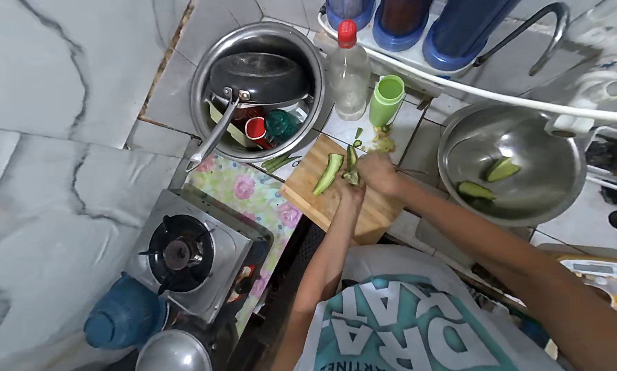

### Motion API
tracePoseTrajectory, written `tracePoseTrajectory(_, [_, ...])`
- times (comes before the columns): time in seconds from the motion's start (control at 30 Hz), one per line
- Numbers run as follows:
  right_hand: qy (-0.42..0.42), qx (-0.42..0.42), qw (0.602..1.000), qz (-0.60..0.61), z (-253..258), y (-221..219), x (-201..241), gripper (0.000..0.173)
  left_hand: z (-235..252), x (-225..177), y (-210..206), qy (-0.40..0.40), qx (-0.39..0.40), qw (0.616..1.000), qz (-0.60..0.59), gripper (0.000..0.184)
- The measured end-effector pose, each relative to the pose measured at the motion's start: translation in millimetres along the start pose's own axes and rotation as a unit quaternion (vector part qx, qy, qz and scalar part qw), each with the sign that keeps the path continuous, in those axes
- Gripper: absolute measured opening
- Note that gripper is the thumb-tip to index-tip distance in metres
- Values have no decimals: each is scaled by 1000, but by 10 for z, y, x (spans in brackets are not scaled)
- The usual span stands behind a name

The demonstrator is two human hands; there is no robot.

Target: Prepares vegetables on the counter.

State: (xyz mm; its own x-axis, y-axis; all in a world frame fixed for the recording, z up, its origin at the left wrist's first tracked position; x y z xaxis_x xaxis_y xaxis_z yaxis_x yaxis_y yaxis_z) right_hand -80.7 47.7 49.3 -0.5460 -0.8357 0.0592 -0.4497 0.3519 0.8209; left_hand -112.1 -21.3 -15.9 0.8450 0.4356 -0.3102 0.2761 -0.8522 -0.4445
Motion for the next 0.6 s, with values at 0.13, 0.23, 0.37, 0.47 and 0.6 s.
tracePoseTrajectory(0.13, [44, -31, 998, -22, -61, -66, 251, 10, 3, -41, 14, -34, 16, 996, 78, 27])
tracePoseTrajectory(0.23, [77, -12, 997, -25, -140, 11, 391, 11, -122, -148, 29, -58, 59, 983, 162, 34])
tracePoseTrajectory(0.37, [115, 86, 987, 73, 40, -52, 124, 28, 68, -89, 124, -27, 34, 999, -6, 20])
tracePoseTrajectory(0.47, [175, 168, 947, 213, 262, -164, -246, 34, 48, -196, 92, 25, 29, 995, -95, 33])
tracePoseTrajectory(0.6, [21, 139, 964, 224, 436, -163, -925, 59, 97, -296, 69, 85, 16, 983, -164, 53])
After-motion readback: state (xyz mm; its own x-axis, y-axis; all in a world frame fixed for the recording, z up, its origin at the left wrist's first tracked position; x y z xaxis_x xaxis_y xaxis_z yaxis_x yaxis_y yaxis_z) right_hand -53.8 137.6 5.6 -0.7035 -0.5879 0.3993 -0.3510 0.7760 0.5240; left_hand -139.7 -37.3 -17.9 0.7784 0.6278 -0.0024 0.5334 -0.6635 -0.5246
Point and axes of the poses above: each hand's wrist, its own z-axis towards the middle knuckle, its own y-axis out of the back of the hand, x = y × z, the point moved 5 cm from there along z, towards the middle knuckle, and after that the axes turned 12 degrees about -z, right-handed, at the moved point
